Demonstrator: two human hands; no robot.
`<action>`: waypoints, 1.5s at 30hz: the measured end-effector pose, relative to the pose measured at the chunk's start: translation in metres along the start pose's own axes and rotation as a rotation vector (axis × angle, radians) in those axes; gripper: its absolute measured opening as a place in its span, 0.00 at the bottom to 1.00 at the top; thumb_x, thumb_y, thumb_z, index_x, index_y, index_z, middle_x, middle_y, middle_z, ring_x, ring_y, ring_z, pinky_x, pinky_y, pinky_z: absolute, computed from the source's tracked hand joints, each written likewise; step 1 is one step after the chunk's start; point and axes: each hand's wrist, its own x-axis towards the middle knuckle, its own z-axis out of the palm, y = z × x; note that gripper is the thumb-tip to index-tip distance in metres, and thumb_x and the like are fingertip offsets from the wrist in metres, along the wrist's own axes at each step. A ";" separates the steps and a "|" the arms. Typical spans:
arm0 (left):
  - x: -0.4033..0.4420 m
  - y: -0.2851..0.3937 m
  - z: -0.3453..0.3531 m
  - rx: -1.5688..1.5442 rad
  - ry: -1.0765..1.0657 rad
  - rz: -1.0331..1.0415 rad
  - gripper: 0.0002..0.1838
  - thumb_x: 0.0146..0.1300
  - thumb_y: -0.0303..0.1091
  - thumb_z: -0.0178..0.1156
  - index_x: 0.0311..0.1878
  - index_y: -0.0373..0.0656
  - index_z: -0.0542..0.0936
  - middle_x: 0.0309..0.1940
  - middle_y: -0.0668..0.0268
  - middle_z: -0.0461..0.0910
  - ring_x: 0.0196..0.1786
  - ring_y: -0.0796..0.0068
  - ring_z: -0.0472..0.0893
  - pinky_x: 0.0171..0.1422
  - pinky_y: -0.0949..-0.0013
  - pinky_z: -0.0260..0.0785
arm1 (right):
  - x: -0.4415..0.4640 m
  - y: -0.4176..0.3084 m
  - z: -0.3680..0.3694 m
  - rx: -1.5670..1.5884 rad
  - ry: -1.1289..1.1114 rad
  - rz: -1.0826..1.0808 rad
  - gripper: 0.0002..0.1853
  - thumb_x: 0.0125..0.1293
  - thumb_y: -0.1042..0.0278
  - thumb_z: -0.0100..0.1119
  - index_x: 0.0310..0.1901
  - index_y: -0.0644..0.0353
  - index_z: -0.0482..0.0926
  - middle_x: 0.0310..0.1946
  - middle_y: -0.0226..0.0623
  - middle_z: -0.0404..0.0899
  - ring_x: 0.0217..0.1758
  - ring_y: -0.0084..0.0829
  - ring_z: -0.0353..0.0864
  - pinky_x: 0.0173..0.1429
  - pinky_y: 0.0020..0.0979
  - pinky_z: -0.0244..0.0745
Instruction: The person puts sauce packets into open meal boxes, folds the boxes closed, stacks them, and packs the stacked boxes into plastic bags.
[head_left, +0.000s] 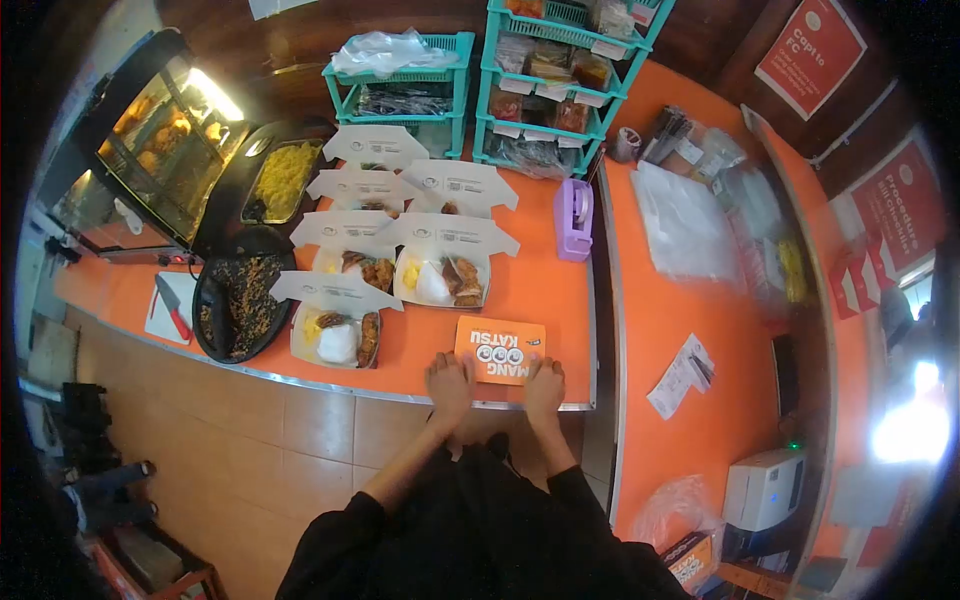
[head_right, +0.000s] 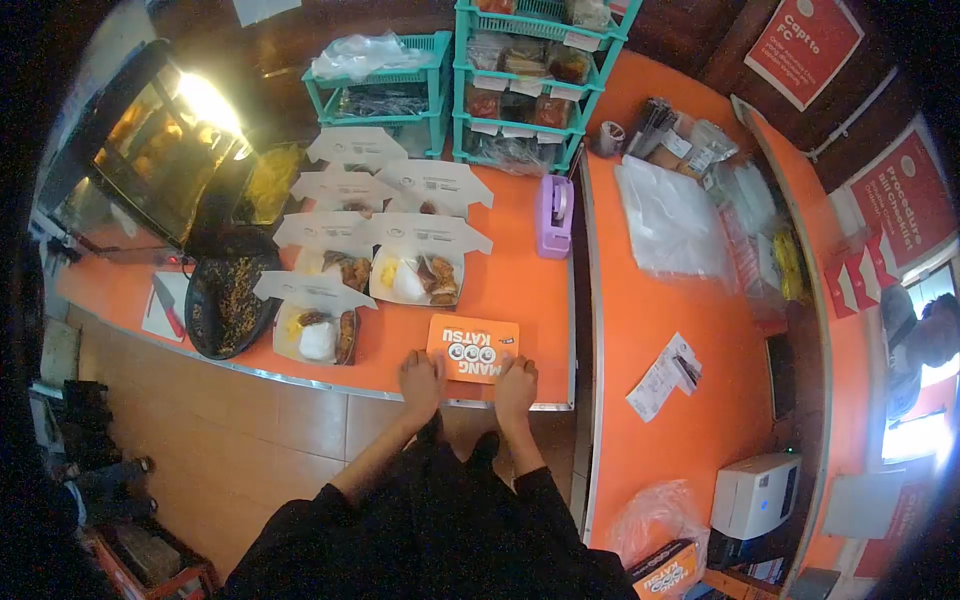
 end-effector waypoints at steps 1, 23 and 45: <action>0.002 -0.003 0.000 0.005 0.002 -0.001 0.21 0.69 0.42 0.55 0.50 0.29 0.75 0.45 0.46 0.74 0.39 0.52 0.78 0.53 0.56 0.69 | 0.003 0.000 -0.006 -0.011 -0.017 0.015 0.21 0.71 0.55 0.53 0.35 0.71 0.76 0.36 0.54 0.79 0.39 0.53 0.80 0.44 0.47 0.76; 0.073 0.008 -0.009 -0.666 0.237 0.318 0.11 0.71 0.34 0.51 0.44 0.36 0.77 0.41 0.53 0.69 0.45 0.56 0.70 0.53 0.57 0.63 | 0.056 -0.005 -0.001 0.879 0.001 -0.130 0.08 0.69 0.68 0.59 0.42 0.62 0.75 0.40 0.33 0.73 0.37 0.21 0.68 0.41 0.24 0.64; 0.030 0.122 0.020 0.112 0.115 0.288 0.17 0.67 0.51 0.54 0.41 0.46 0.81 0.49 0.60 0.75 0.66 0.44 0.65 0.72 0.31 0.43 | 0.283 -0.011 -0.027 0.509 0.400 -0.230 0.12 0.69 0.63 0.56 0.47 0.61 0.75 0.48 0.50 0.73 0.43 0.53 0.75 0.48 0.50 0.71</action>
